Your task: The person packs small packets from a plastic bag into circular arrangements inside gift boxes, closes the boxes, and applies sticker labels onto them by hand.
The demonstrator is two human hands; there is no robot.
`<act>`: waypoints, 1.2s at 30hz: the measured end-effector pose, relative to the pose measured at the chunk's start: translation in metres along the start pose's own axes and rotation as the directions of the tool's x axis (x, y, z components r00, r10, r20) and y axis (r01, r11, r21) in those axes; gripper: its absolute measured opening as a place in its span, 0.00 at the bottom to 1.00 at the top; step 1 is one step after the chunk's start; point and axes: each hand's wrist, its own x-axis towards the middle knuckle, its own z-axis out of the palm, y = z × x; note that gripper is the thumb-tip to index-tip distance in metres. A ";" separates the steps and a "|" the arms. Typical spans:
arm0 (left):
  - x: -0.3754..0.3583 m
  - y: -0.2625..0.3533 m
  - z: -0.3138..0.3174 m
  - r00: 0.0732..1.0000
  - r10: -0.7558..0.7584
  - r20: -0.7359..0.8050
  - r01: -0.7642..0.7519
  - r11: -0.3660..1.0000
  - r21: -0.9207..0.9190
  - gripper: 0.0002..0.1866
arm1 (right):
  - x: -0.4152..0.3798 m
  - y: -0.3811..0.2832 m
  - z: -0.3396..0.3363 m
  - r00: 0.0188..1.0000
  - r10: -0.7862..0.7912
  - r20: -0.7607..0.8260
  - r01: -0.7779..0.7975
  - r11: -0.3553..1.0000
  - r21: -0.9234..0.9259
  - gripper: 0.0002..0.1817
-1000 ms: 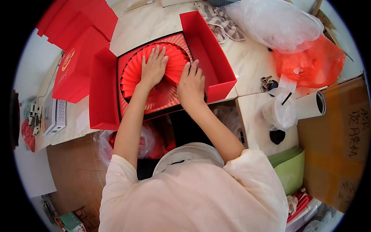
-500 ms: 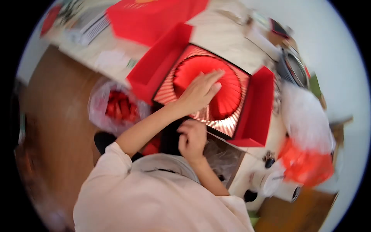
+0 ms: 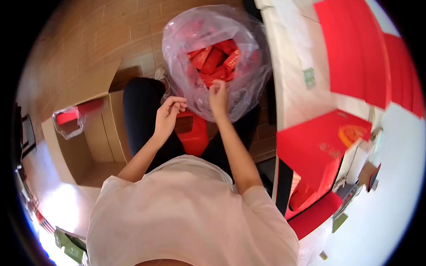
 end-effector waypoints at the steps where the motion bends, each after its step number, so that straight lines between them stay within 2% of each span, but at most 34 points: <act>1: 0.009 -0.007 -0.007 0.999 -0.037 -0.020 0.037 0.999 0.002 0.10 | 0.029 0.026 0.017 0.993 0.116 0.008 -0.116 0.993 0.013 0.10; 2: 0.017 -0.010 -0.011 0.997 -0.062 -0.039 0.062 0.998 -0.006 0.10 | 0.051 0.026 0.028 0.964 0.263 0.045 -0.267 0.957 0.115 0.13; 3: 0.028 -0.011 -0.013 0.995 -0.097 0.015 0.097 0.995 -0.019 0.11 | 0.072 0.022 0.039 0.912 0.401 0.088 -0.410 0.887 0.210 0.15; 4: 0.038 -0.010 -0.013 0.989 -0.130 0.070 0.133 0.991 -0.029 0.11 | 0.091 0.022 0.045 0.905 0.414 0.101 -0.426 0.883 0.196 0.15; 5: 0.049 -0.010 -0.014 0.988 -0.146 0.058 0.149 0.988 -0.036 0.11 | 0.108 0.022 0.052 0.853 0.495 0.166 -0.518 0.840 0.160 0.18; 6: 0.062 -0.010 -0.015 0.992 -0.078 0.098 0.078 0.997 0.002 0.11 | 0.128 0.027 0.062 0.787 0.574 0.225 -0.606 0.787 0.116 0.21; 7: 0.074 -0.009 -0.015 0.990 -0.008 0.138 0.003 0.999 0.038 0.11 | 0.145 0.039 0.076 0.799 0.584 0.145 -0.597 0.800 0.061 0.34; 8: 0.083 -0.006 -0.014 0.989 -0.038 0.146 0.035 0.999 0.021 0.11 | 0.162 0.051 0.085 0.794 0.594 0.130 -0.602 0.799 0.022 0.34; 12: 0.106 -0.013 -0.006 0.969 -0.178 0.174 0.171 0.984 0.054 0.11 | 0.208 0.039 0.118 0.810 0.547 0.214 -0.546 0.835 -0.069 0.35; 16: 0.116 -0.021 -0.005 0.974 -0.190 0.125 0.181 0.980 0.076 0.11 | 0.224 0.024 0.162 0.850 0.455 0.267 -0.420 0.890 -0.179 0.35; 18: 0.116 -0.026 -0.007 0.943 -0.309 0.125 0.313 0.950 -0.011 0.12 | 0.219 0.019 0.179 0.878 0.403 0.257 -0.353 0.910 -0.219 0.35; 20: 0.119 -0.033 -0.010 0.943 -0.318 0.096 0.323 0.945 -0.041 0.11 | 0.211 0.017 0.177 0.898 0.362 0.251 -0.332 0.930 -0.154 0.35; 22: 0.121 -0.043 -0.012 0.946 -0.316 0.075 0.321 0.944 -0.075 0.11 | 0.199 0.013 0.158 0.910 0.331 0.249 -0.341 0.940 -0.003 0.36; 24: 0.120 -0.051 -0.012 0.939 -0.344 0.018 0.337 0.905 -0.262 0.13 | 0.180 0.001 0.122 0.911 0.329 0.248 -0.372 0.916 0.153 0.36; 25: 0.120 -0.051 -0.012 0.941 -0.337 0.028 0.332 0.905 -0.267 0.13 | 0.166 -0.005 0.100 0.909 0.333 0.249 -0.389 0.894 0.223 0.36; 27: 0.120 -0.051 -0.011 0.933 -0.355 -0.053 0.317 0.884 -0.343 0.15 | 0.149 -0.015 0.060 0.905 0.346 0.246 -0.410 0.862 0.297 0.36; 28: 0.120 -0.053 -0.011 0.935 -0.347 -0.075 0.315 0.908 -0.276 0.16 | 0.136 -0.022 0.039 0.897 0.360 0.258 -0.436 0.819 0.373 0.36; 29: 0.121 -0.061 -0.009 0.935 -0.343 -0.093 0.310 0.915 -0.259 0.17 | 0.124 -0.029 0.021 0.904 0.356 0.236 -0.422 0.826 0.374 0.36; 32: 0.119 -0.058 -0.003 0.952 -0.275 -0.134 0.241 0.943 -0.228 0.20 | 0.089 -0.047 -0.022 0.871 0.295 0.394 -0.457 0.782 0.424 0.35; 33: 0.117 -0.053 -0.002 0.950 -0.279 -0.140 0.240 0.940 -0.242 0.23 | 0.078 -0.052 -0.029 0.878 0.290 0.381 -0.446 0.786 0.428 0.35; 35: 0.113 -0.052 0.001 0.903 -0.386 -0.188 0.311 0.890 -0.335 0.26 | 0.058 -0.060 -0.035 0.916 0.213 0.339 -0.341 0.858 0.385 0.33; 36: 0.110 -0.050 0.001 0.908 -0.378 -0.183 0.305 0.893 -0.331 0.26 | 0.050 -0.064 -0.033 0.940 0.178 0.293 -0.307 0.816 0.490 0.34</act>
